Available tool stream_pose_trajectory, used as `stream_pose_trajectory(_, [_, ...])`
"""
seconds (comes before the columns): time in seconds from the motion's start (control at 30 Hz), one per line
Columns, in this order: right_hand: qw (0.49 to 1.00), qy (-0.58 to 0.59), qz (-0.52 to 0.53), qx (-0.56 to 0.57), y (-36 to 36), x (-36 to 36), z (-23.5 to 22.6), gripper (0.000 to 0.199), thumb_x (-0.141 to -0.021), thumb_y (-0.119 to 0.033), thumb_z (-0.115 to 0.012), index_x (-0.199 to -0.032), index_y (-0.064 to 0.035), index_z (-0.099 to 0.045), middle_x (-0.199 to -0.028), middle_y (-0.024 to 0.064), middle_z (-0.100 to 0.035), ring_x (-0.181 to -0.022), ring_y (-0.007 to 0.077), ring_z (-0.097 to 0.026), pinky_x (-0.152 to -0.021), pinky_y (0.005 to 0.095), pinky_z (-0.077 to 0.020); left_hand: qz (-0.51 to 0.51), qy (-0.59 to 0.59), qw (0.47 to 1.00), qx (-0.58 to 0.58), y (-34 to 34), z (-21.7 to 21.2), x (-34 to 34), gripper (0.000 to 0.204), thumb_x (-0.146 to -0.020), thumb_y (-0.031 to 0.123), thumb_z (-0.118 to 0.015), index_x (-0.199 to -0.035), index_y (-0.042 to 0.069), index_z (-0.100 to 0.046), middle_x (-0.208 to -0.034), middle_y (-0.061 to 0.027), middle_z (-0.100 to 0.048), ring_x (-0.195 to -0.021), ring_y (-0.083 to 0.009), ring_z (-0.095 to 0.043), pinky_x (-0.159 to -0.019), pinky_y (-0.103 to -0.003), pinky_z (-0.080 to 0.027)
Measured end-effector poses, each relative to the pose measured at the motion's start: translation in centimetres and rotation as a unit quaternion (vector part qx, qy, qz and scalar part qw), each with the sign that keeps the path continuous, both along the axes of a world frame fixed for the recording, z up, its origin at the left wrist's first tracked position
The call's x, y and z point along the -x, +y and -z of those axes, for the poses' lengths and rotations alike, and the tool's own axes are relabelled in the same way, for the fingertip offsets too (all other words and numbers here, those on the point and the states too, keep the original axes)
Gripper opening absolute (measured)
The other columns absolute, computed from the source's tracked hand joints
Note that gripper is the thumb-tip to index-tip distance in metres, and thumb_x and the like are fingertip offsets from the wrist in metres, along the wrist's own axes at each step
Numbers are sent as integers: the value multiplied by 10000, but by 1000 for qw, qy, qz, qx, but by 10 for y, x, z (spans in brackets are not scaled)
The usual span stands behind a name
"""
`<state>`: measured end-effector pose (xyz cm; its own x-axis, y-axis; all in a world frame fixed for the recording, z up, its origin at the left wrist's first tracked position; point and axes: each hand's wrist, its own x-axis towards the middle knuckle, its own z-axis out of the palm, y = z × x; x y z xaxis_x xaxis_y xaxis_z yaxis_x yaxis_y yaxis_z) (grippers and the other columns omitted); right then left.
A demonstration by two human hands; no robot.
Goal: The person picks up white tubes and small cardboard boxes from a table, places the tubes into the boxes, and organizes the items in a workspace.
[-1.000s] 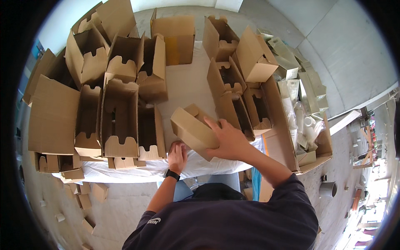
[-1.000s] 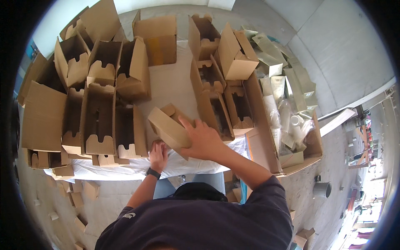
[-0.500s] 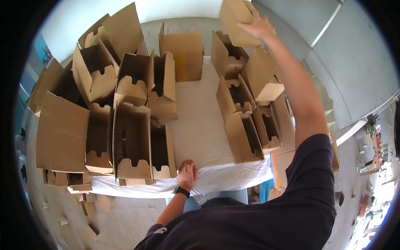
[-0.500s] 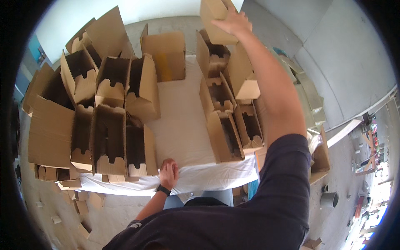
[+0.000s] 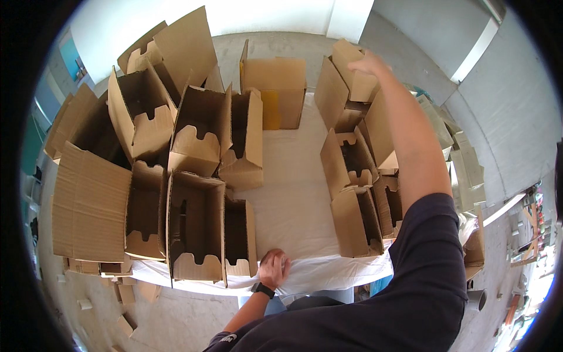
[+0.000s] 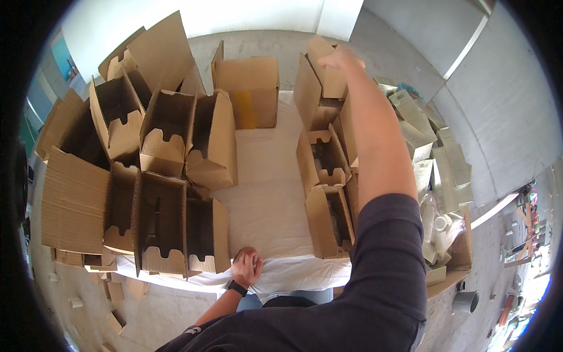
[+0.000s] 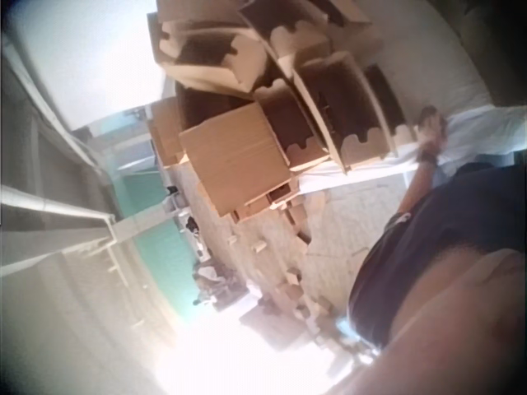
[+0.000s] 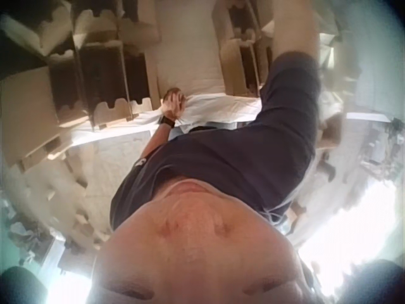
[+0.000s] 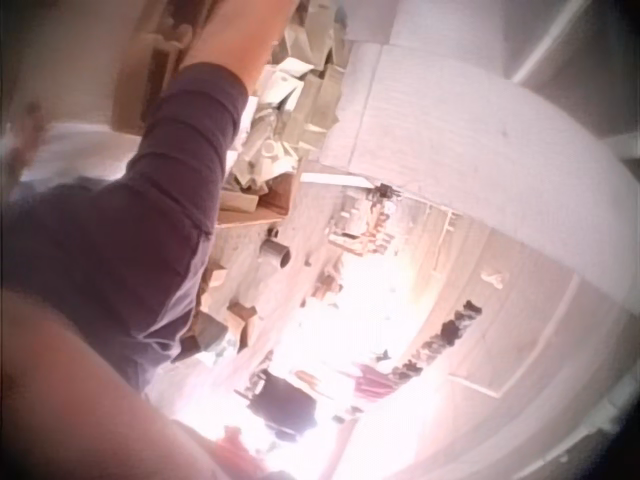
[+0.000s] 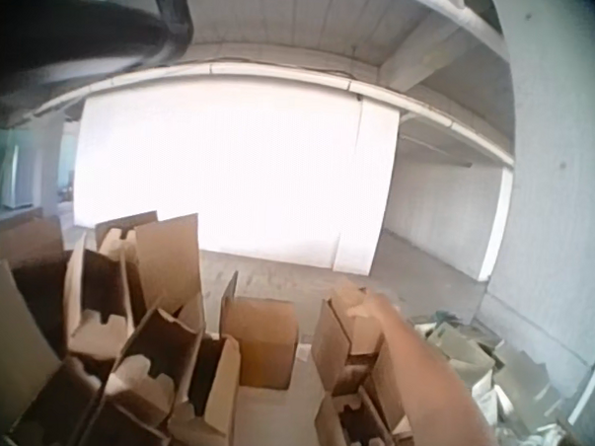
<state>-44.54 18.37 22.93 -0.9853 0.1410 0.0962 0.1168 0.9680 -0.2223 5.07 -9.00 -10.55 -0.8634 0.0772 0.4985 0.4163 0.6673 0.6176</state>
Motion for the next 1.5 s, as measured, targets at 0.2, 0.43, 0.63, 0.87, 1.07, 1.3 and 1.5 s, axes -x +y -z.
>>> stream_pose_trajectory(0.2, [995, -91, -25, -21, 29, 10, 15, 1067, -592, -549, -745, -1403, 59, -412, -1354, 250, -529, -1254, 350, -518, -1029, 388, -429, -11, -8, 1000, 6, 1, -5, 2, 238, -800, 124, -683, -990, 59, -557, -974, -148, -628, -884, -352, -629, -759, -428, -528])
stream_pose_trajectory(0.43, [991, -95, 25, -95, 22, 16, 25, 1038, -705, -586, -717, -1518, -120, -273, -1544, 94, -346, -1387, 291, -387, -1075, 492, -391, -7, -11, 1000, 25, 0, 1, 3, 248, -814, 138, -681, -1007, 55, -549, -992, -152, -625, -899, -356, -626, -764, -432, -527])
stream_pose_trajectory(0.63, [992, -68, -24, -100, 8, -1, 16, 943, -750, -575, -698, -1487, -122, -323, -1523, 94, -364, -1368, 293, -408, -1038, 505, -436, -14, -15, 1000, 15, 0, 1, 0, 249, -819, 144, -677, -1011, 54, -547, -993, -153, -624, -904, -354, -627, -775, -429, -528])
stream_pose_trajectory(0.87, [982, -86, -35, -162, 8, -16, 12, 756, -728, -380, -790, -1400, -230, -478, -1492, 72, -395, -1311, 274, -470, -1008, 465, -474, -13, -10, 1000, 5, 1, -1, 0, 234, -824, 151, -674, -1005, 58, -557, -992, -147, -625, -900, -349, -628, -773, -422, -531])
stream_pose_trajectory(1.07, [949, -98, -58, -294, 0, -37, 12, 610, -705, -330, -828, -1263, -242, -599, -1272, 36, -586, -1243, 232, -533, -946, 440, -494, -13, -25, 1000, 11, 1, 0, 0, 233, -824, 154, -677, -1006, 68, -561, -1003, -142, -625, -903, -343, -631, -774, -423, -532])
stream_pose_trajectory(1.3, [928, 65, -112, -350, -13, -35, 48, 410, -789, -286, -749, -1165, -177, -628, -1176, 81, -618, -1182, 261, -562, -924, 439, -493, -9, -38, 999, -1, 0, 3, -2, 228, -818, 156, -681, -998, 72, -568, -1035, -135, -622, -942, -335, -625, -795, -429, -527])
stream_pose_trajectory(1.5, [945, 75, -124, -292, -10, -39, 28, 357, -863, -213, -632, -1208, -126, -600, -1230, 143, -571, -1161, 326, -557, -947, 479, -469, 6, -25, 1000, -1, 3, -4, 0, 202, -810, 154, -674, -962, 70, -572, -1027, -120, -618, -966, -320, -617, -798, -425, -528])
